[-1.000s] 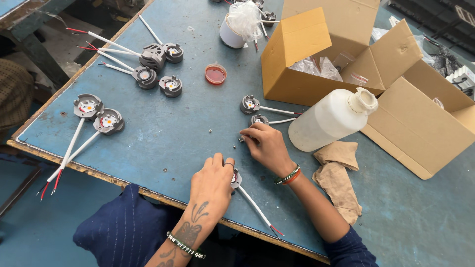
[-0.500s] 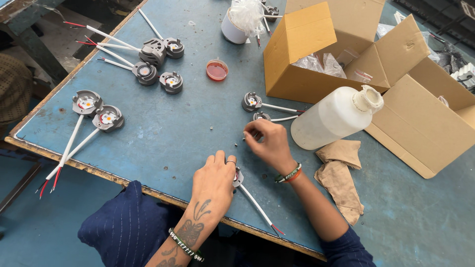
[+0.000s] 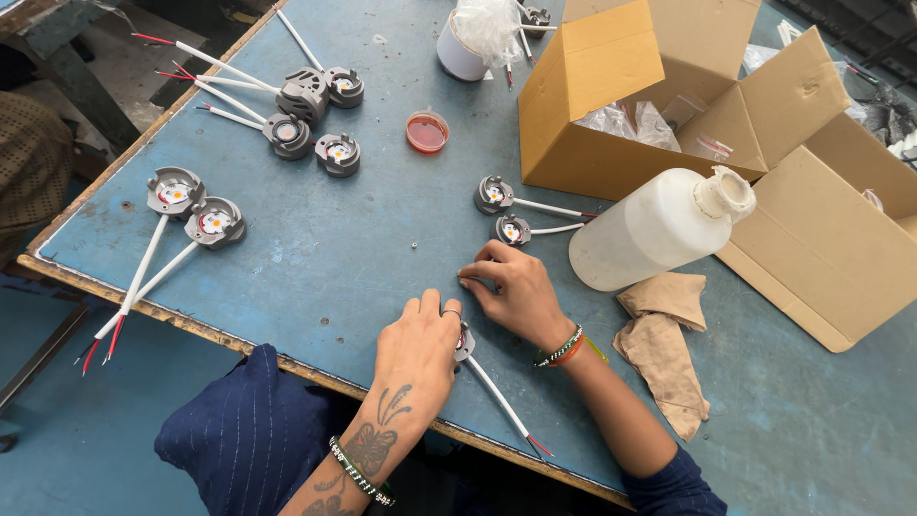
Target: The person assembles small electrical components on a blue workbench. They use a yellow screwdriver to tighten screws on grey circular parts with wires, pick up small metal pieces, and wipe the components with a cloth.
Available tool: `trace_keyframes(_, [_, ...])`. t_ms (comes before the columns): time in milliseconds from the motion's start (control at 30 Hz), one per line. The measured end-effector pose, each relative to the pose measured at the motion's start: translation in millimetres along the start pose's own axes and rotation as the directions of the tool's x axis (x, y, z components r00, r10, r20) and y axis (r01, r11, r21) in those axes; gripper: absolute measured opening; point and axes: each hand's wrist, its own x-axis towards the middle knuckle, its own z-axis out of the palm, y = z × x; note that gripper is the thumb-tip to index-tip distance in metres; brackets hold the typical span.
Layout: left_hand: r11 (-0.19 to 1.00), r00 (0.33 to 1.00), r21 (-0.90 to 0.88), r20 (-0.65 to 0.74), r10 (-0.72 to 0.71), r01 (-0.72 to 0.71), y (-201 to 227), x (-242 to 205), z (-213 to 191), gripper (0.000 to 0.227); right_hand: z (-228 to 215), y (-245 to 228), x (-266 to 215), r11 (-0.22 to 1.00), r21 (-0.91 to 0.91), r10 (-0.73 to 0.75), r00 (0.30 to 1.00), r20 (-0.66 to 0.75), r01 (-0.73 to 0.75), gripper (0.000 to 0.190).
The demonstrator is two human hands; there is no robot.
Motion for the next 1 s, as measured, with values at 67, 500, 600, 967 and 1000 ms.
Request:
trace_keyframes(67, [1.000, 0.999, -0.015, -0.029, 0.019, -0.020, -0.8, -0.7, 0.9, 0.053, 1.7, -1.2, -0.1, 0.998, 0.033, 0.047, 0.999, 0.025, -0.048, 0.011])
trace_keyframes(500, [0.998, 0.999, -0.055, -0.020, 0.043, -0.044, 1.4, 1.9, 1.7, 0.054, -29.0, 11.0, -40.5, 0.637, 0.737, 0.166, 0.974, 0.151, -0.223, 0.009])
trace_keyframes(600, [0.999, 0.999, -0.038, 0.032, 0.023, -0.022, 5.4, 5.8, 0.8, 0.055, -33.2, 13.0, -54.5, 0.556, 0.788, 0.241, 0.958, 0.154, -0.266, 0.009])
trace_keyframes(967, [0.999, 0.997, -0.033, 0.074, -0.021, 0.023, 10.2, 8.9, -6.5, 0.056, -62.9, 35.9, -67.2, 0.939, 0.190, 0.309, 0.945, -0.103, -0.287, 0.018])
trace_keyframes(1000, [0.999, 0.995, -0.021, 0.098, -0.032, 0.035, 10.9, 9.6, -7.9, 0.057, -75.0, 42.7, -69.1, 0.902, 0.248, 0.375, 0.926, -0.044, -0.354, 0.019])
